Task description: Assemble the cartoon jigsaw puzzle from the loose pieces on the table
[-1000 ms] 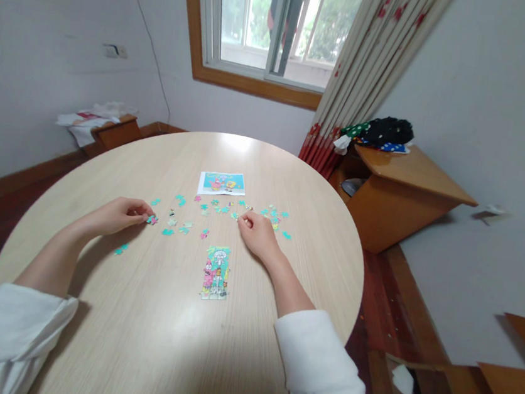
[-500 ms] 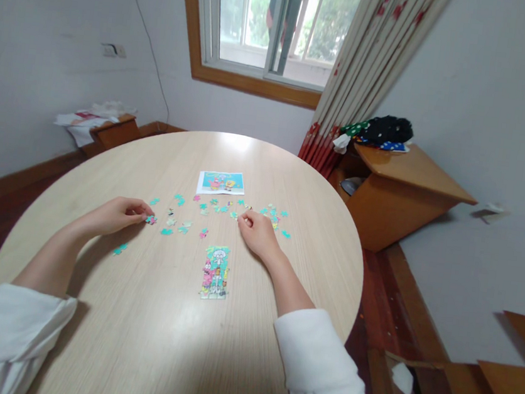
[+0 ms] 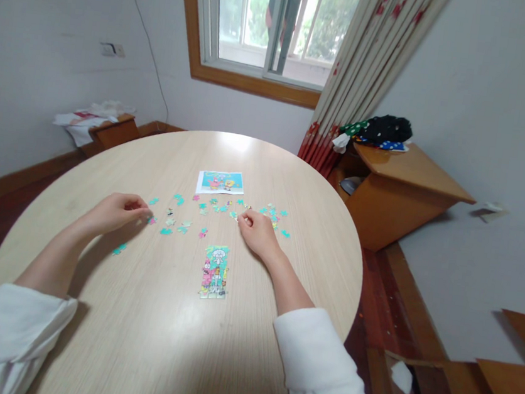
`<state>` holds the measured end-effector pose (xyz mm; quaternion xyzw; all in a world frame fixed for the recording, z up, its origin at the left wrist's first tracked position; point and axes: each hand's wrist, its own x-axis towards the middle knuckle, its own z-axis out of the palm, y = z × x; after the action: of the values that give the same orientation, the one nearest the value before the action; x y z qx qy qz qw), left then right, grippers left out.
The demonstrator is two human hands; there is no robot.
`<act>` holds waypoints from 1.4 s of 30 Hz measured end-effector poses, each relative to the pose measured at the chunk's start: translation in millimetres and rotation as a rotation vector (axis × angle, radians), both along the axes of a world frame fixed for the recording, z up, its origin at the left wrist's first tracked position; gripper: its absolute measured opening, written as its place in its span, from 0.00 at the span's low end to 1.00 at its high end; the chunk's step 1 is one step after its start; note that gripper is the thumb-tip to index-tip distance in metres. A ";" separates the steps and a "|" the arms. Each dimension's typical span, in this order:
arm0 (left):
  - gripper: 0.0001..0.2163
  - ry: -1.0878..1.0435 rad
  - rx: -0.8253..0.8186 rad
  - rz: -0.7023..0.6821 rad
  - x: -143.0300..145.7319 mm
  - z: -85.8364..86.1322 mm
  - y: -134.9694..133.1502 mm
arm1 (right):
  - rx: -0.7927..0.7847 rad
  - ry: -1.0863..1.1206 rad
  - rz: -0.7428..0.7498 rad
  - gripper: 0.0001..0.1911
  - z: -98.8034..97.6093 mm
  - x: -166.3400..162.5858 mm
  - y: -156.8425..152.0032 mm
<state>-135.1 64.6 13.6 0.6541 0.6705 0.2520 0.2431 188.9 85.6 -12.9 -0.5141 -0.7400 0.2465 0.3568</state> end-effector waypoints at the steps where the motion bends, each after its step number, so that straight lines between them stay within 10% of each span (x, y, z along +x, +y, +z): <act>1: 0.11 0.004 0.027 0.025 2.3 0.1 -0.2 | 0.000 -0.002 0.000 0.13 -0.2 0.1 0.3; 6: 0.15 0.015 0.217 0.087 23.1 0.6 -3.4 | 0.005 -0.005 -0.003 0.13 -2.3 0.7 2.1; 21: 0.10 0.015 0.204 -0.293 97.4 -21.9 -19.2 | 0.001 -0.002 0.000 0.14 -4.0 -0.3 3.5; 42: 0.06 0.099 0.242 -0.353 105.0 -42.0 -11.8 | -0.001 -0.011 -0.001 0.13 -4.2 0.1 3.9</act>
<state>-30.1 52.7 -28.3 0.7975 0.5212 0.2519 0.1700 189.0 89.5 -17.0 -0.5158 -0.7417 0.2440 0.3525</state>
